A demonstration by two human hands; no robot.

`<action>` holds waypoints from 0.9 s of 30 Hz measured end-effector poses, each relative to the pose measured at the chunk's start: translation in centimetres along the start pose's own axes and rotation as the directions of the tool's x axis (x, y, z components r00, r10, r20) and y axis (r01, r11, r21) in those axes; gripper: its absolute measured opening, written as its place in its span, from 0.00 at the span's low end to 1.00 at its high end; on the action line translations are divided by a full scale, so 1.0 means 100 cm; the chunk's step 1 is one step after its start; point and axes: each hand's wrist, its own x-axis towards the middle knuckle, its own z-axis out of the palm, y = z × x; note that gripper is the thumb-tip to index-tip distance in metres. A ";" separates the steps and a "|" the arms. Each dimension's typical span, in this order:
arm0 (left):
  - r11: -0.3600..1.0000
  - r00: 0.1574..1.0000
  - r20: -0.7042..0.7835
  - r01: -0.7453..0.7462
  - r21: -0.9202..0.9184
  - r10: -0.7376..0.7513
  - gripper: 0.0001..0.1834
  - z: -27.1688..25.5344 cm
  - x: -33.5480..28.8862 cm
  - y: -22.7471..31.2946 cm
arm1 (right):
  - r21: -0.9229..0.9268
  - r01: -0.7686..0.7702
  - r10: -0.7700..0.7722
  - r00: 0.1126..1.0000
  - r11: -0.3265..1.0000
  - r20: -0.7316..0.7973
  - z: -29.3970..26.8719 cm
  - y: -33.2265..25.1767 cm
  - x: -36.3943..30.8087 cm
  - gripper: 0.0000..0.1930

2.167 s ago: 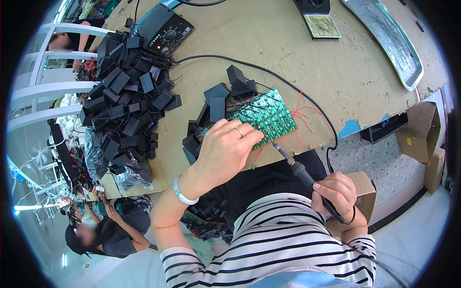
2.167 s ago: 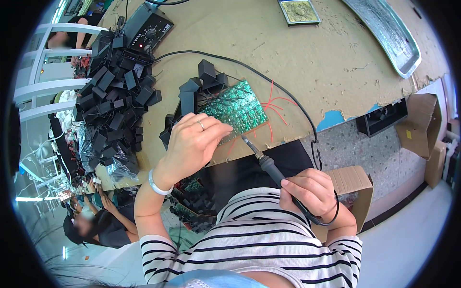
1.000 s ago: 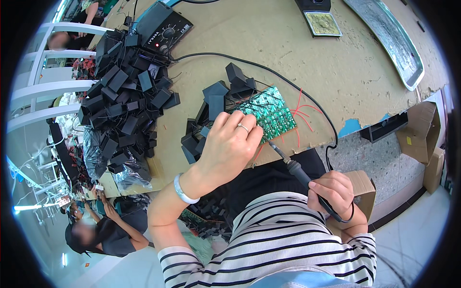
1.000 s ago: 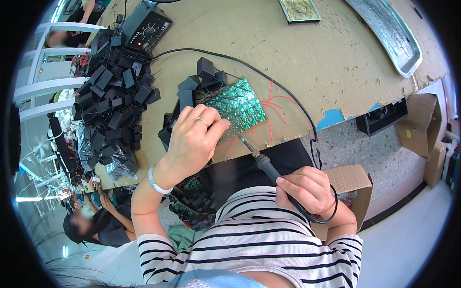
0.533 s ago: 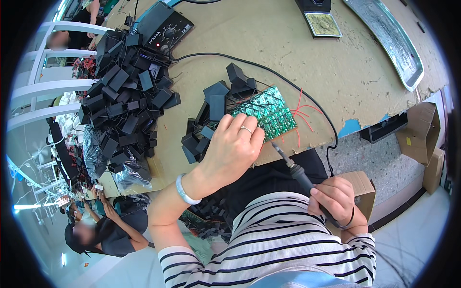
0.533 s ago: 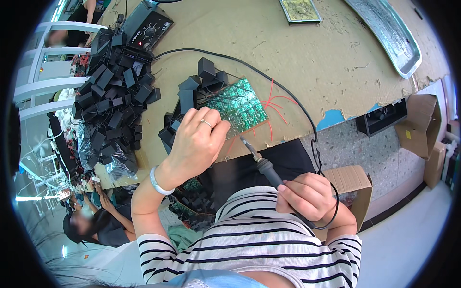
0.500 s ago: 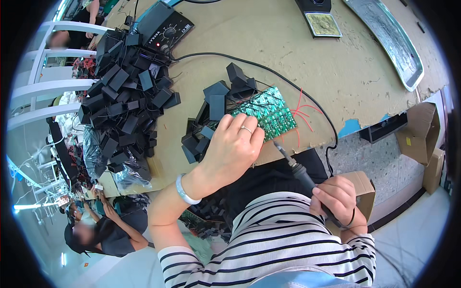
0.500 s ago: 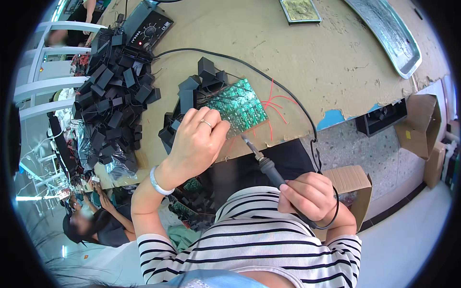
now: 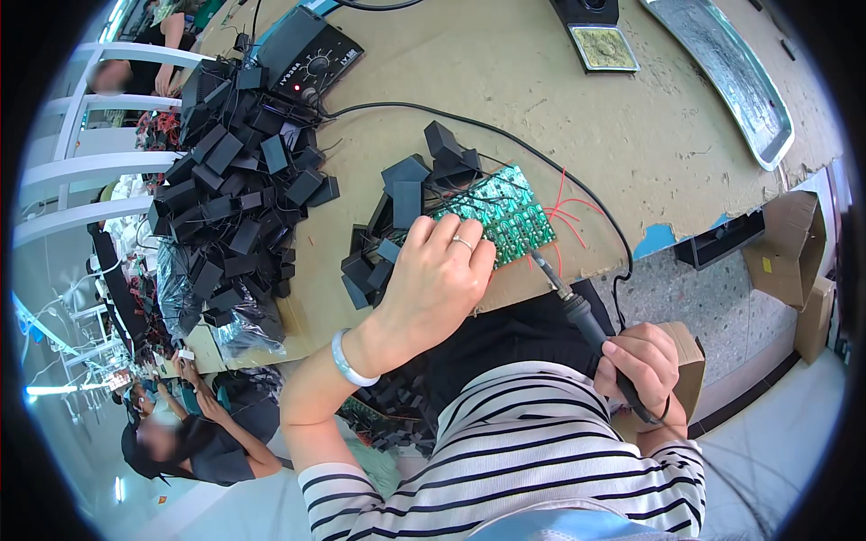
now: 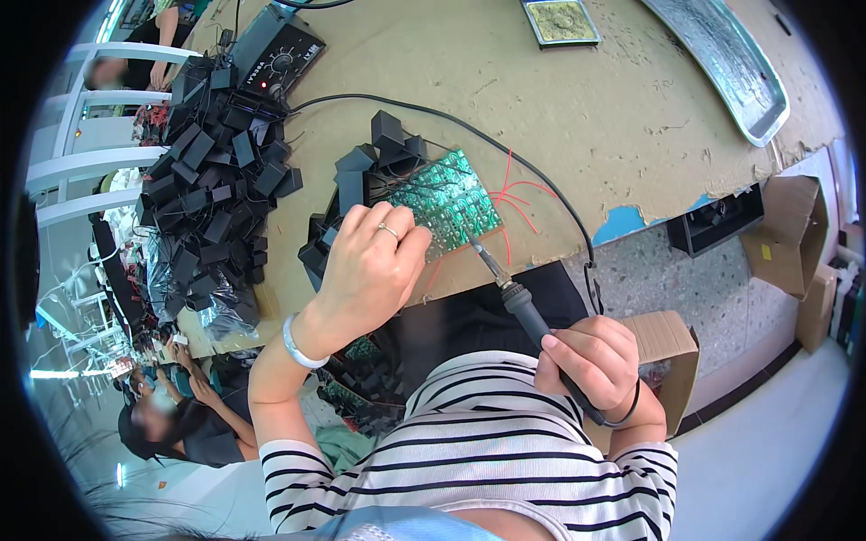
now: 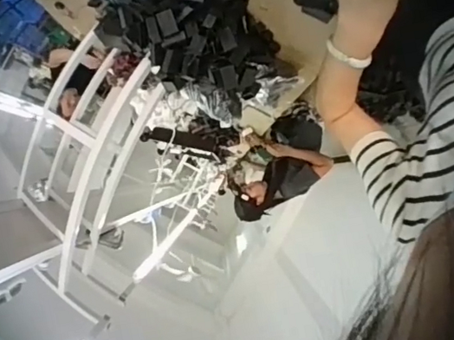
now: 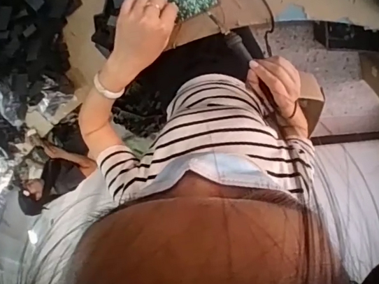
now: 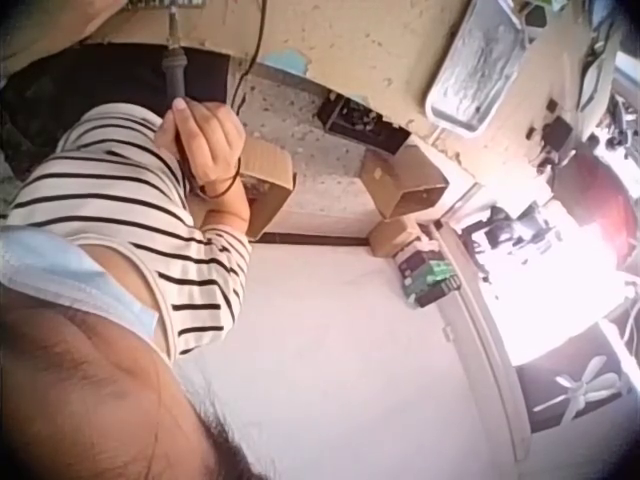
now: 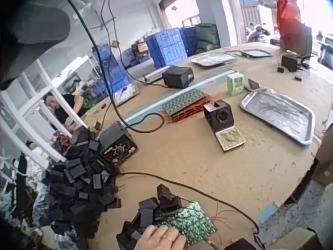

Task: Soldering components onto a green circuit board using a soldering iron.

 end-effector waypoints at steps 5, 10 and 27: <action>0.999 0.998 0.029 0.051 -0.009 -0.050 0.08 -0.008 -0.004 0.004 | -0.007 -0.033 0.033 0.999 0.999 0.015 -0.003 -0.005 0.005 0.16; 0.992 0.987 -0.108 0.116 -0.051 -0.121 0.18 -0.015 -0.005 0.008 | -0.039 -0.059 0.059 0.998 0.997 0.005 -0.008 -0.007 -0.001 0.13; 0.595 0.640 -0.153 0.761 0.257 -0.753 0.15 -0.004 -0.062 -0.110 | -0.030 -0.031 0.031 1.000 0.999 0.003 -0.004 -0.009 0.007 0.09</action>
